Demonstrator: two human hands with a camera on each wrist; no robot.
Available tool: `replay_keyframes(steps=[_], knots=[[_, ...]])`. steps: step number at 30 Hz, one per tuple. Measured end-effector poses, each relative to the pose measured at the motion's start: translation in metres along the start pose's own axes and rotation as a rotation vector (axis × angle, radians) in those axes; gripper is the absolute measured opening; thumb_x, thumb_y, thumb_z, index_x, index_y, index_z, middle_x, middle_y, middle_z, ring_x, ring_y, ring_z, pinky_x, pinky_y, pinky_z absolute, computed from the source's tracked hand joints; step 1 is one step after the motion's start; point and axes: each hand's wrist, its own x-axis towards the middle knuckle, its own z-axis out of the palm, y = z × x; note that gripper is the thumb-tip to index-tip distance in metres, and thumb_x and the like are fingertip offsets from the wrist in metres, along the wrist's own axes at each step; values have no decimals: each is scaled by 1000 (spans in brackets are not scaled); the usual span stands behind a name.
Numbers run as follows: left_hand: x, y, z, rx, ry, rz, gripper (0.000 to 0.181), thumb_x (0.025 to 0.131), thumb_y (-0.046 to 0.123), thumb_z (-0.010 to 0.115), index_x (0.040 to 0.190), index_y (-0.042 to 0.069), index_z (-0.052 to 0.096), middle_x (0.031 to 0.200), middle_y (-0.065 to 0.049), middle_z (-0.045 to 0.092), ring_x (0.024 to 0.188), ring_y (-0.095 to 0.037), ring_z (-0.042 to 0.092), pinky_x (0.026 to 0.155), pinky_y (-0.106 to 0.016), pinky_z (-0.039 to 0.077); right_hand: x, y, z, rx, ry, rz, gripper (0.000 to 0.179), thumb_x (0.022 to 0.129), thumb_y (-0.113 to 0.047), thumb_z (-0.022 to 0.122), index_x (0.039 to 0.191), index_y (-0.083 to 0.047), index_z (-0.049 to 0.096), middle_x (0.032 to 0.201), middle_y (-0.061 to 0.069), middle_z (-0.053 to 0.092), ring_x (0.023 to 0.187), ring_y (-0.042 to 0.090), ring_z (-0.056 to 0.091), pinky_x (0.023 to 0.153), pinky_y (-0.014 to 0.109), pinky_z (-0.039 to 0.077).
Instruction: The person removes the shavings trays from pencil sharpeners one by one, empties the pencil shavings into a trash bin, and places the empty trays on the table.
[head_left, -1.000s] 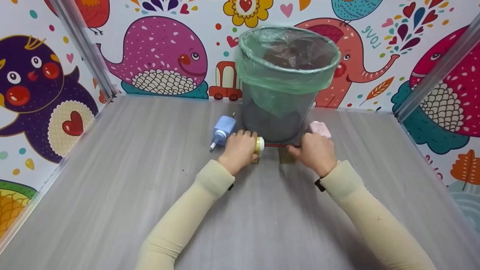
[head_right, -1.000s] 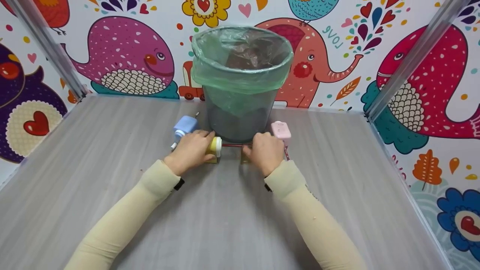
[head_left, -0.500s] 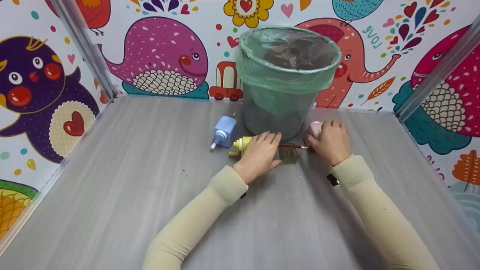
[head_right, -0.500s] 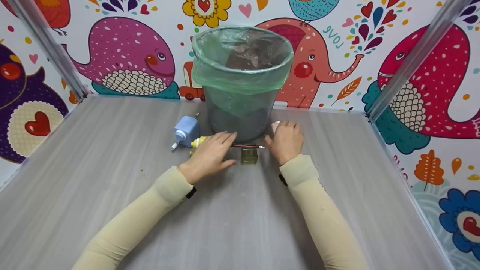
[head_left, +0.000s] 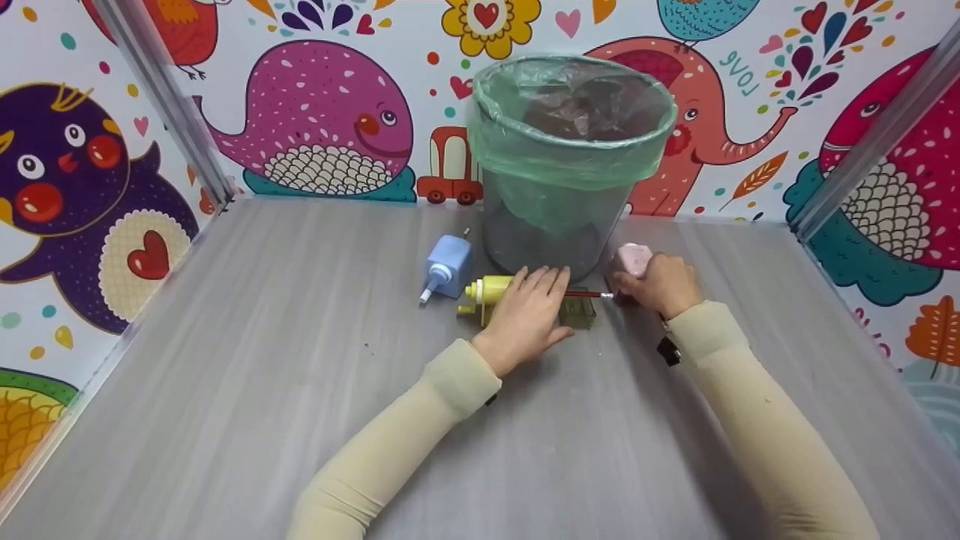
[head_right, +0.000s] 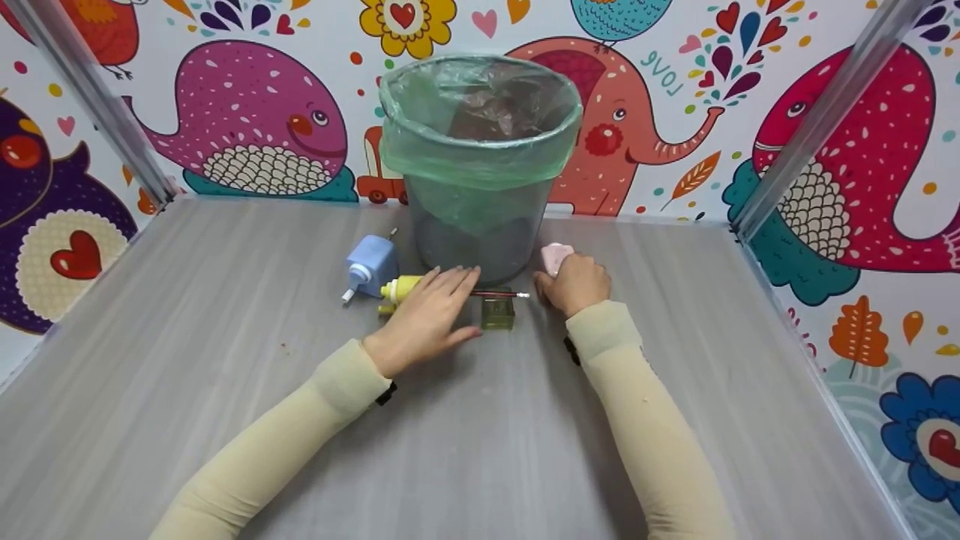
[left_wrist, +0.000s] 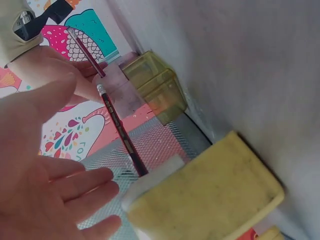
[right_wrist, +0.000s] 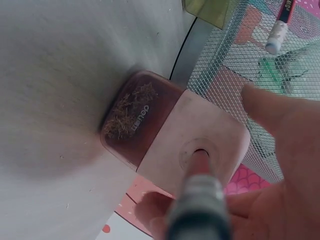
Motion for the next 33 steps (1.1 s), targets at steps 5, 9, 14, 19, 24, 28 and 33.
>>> replay_keyframes(steps=[5, 9, 14, 19, 24, 28, 33], knots=[[-1, 0, 0, -7, -16, -2, 83, 93, 55, 63, 156, 9, 33, 155, -7, 47, 145, -23, 42, 121, -45, 30, -2, 2, 1, 13, 12, -35, 54, 91, -37, 68, 109, 13, 60, 98, 29, 65, 80, 34, 58, 71, 44, 47], [-2, -2, 2, -18, -26, -9, 84, 93, 54, 63, 156, 9, 32, 155, -9, 47, 145, -24, 43, 121, -45, 30, -5, 2, 0, 22, 38, -77, 52, 91, -37, 68, 105, 13, 61, 94, 28, 66, 77, 33, 58, 68, 42, 47], [-3, -7, 2, -37, -9, -19, 86, 93, 54, 65, 156, 8, 31, 156, -9, 45, 146, -24, 41, 121, -46, 30, -13, -4, -5, 45, 127, -142, 47, 89, -33, 69, 97, 12, 61, 86, 28, 66, 71, 36, 60, 62, 46, 47], [-4, -13, 1, -39, 6, -22, 89, 92, 55, 65, 157, 6, 28, 161, -9, 38, 151, -23, 34, 122, -45, 28, -22, -10, -11, 69, 168, -174, 43, 89, -30, 69, 96, 12, 60, 86, 29, 66, 71, 38, 62, 63, 51, 50], [-5, -19, -1, -21, 5, -36, 91, 92, 57, 63, 158, 6, 26, 163, -9, 35, 153, -23, 29, 123, -45, 27, -29, -15, -16, 53, 162, -208, 45, 89, -30, 69, 100, 13, 60, 88, 30, 66, 73, 39, 63, 64, 53, 50], [-5, -21, -3, -22, 9, -37, 90, 93, 56, 63, 158, 5, 26, 163, -9, 35, 153, -23, 30, 123, -45, 27, -32, -16, -21, 41, 122, -201, 47, 90, -29, 68, 104, 14, 59, 93, 32, 67, 76, 40, 65, 69, 55, 52], [-5, -22, -5, -24, -6, -45, 90, 94, 58, 60, 158, 6, 26, 163, -9, 34, 153, -23, 29, 123, -45, 26, -34, -17, -26, 50, 81, -174, 48, 91, -29, 66, 109, 14, 58, 97, 32, 67, 78, 38, 63, 72, 52, 53]])
